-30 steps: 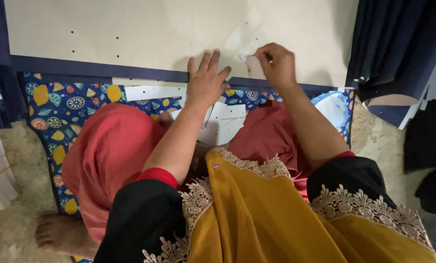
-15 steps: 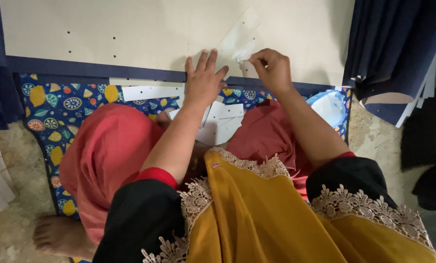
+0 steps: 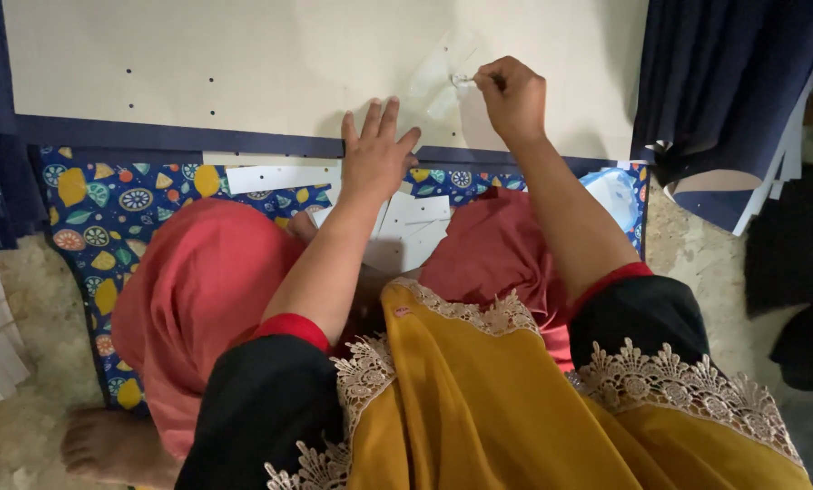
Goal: Applying glue to white strips and attaching them to blue fabric panels
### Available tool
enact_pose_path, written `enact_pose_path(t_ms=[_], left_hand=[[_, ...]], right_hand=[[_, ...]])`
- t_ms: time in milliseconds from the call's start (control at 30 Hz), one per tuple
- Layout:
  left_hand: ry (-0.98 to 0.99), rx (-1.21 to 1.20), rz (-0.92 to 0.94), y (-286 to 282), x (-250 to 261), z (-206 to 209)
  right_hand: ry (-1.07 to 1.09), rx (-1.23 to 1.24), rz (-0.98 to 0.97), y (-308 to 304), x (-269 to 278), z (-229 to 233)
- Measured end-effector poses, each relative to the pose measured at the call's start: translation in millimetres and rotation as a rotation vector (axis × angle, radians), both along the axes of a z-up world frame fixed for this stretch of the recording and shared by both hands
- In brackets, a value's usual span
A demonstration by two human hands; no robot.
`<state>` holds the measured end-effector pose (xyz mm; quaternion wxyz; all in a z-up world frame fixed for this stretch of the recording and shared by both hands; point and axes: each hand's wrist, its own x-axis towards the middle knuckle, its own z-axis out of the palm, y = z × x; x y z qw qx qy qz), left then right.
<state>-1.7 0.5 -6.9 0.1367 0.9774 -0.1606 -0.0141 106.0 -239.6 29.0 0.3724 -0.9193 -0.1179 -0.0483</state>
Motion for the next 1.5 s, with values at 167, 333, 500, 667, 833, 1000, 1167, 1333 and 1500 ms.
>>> enact_pose_path(t_ms=[167,333,500,667,833,1000,1167,1333,1500], left_hand=[[-0.109,-0.032,0.005,-1.0,-1.7,-10.5],[-0.065,-0.052,0.003,-2.1,-2.9,-10.2],[-0.104,-0.049,-0.098,-5.2,-3.2,1.1],[-0.412,-0.179,-0.149,-12.6,-8.7,-21.3],[-0.505,-0.168,-0.160,-19.1,-2.4,-42.3],[-0.574,-0.267,-0.127,-33.8,4.9,-16.6],[-0.520,-0.214,-0.244,-62.3,22.1,58.5],[-0.595,-0.187,-0.327,-85.5,36.2,103.9],[-0.627,-0.300,-0.314,-81.8,40.7,129.3]], right_hand=[[0.211,0.193,0.092,15.3,-22.1,16.8],[0.351,0.464,-0.047,-45.8,-47.1,48.9],[0.162,0.600,-0.756,-183.9,-98.5,51.1],[0.172,0.269,-0.900,-257.6,-167.8,22.4],[0.164,0.307,-0.952,-295.6,-182.4,-52.5],[-0.135,-0.486,-0.811,-297.0,-157.8,-44.6],[-0.257,0.001,-0.190,-151.7,-123.6,60.5],[-0.350,-0.135,0.138,-47.5,-108.6,111.5],[-0.407,-0.056,0.148,-40.3,-99.1,124.7]])
